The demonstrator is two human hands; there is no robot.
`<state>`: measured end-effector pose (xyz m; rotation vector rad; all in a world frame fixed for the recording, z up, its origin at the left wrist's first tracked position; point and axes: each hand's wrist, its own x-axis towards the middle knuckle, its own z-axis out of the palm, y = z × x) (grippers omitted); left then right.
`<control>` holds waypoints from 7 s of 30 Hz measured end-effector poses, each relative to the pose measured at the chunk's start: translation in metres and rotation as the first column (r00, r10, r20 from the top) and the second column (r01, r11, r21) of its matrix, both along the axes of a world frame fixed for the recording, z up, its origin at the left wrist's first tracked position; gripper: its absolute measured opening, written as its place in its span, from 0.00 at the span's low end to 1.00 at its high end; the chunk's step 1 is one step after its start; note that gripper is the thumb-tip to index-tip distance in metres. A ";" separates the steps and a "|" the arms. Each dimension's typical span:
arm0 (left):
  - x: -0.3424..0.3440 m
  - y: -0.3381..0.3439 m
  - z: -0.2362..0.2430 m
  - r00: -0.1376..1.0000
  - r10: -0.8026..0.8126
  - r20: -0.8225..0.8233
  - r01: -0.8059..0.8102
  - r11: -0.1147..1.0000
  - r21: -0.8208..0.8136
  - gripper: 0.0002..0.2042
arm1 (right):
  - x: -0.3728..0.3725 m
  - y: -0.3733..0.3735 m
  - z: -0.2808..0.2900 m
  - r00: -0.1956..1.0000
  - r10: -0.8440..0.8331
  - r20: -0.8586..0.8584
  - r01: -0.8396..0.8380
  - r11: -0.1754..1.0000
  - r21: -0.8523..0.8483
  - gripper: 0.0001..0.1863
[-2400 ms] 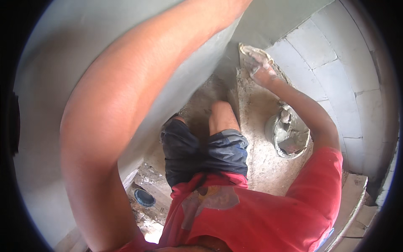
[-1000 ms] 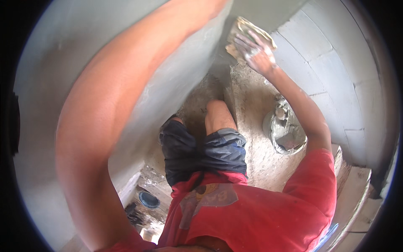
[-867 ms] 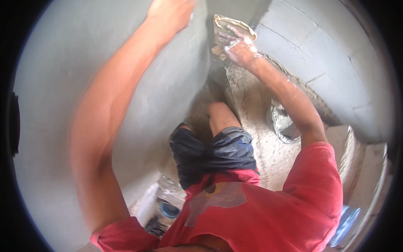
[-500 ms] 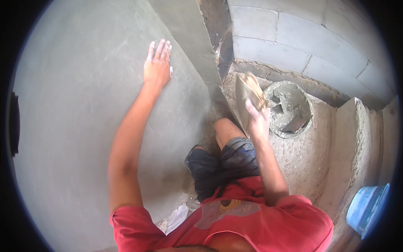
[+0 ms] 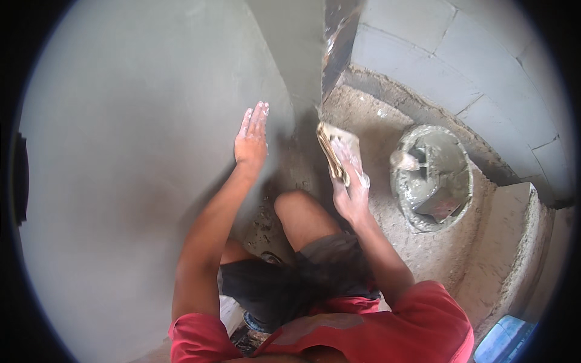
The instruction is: The person applies and smooths wet plaster onto a curved wall using a trowel and a cloth. They repeatedly scoop plaster from a bucket, spread it along the wall surface, and wipe the area to achieve a smooth finish.
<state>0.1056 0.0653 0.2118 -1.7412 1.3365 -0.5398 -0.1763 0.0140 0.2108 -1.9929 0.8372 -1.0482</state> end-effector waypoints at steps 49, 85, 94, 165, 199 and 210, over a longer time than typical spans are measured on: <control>-0.012 0.000 -0.060 0.985 0.054 -0.167 -0.090 0.973 -0.213 0.33 | 0.146 -0.148 -0.006 0.351 -0.778 -0.522 -0.679 0.173 -0.714 0.37; -0.010 -0.001 -0.060 0.969 0.055 -0.241 -0.110 0.969 -0.223 0.36 | 0.030 -0.056 -0.089 0.755 -0.275 -0.595 -0.140 0.819 -0.557 0.32; -0.011 -0.001 -0.062 0.959 0.020 -0.282 -0.101 0.956 -0.276 0.35 | -0.028 -0.062 -0.090 0.706 -0.361 -0.609 0.178 0.923 -0.341 0.39; 0.019 0.009 -0.074 0.986 -0.132 0.100 0.143 0.984 -0.110 0.37 | 0.134 -0.158 0.061 0.187 -0.702 -0.687 -0.871 0.205 -0.447 0.43; 0.018 -0.008 -0.090 0.992 -0.124 0.034 0.127 0.985 -0.117 0.35 | 0.148 -0.208 0.011 0.565 -0.541 -0.623 -0.671 0.137 -0.728 0.30; 0.015 -0.003 -0.086 0.993 -0.117 0.011 0.117 0.992 -0.043 0.36 | 0.149 -0.215 0.038 0.742 -0.486 -0.461 -0.520 0.015 -0.854 0.31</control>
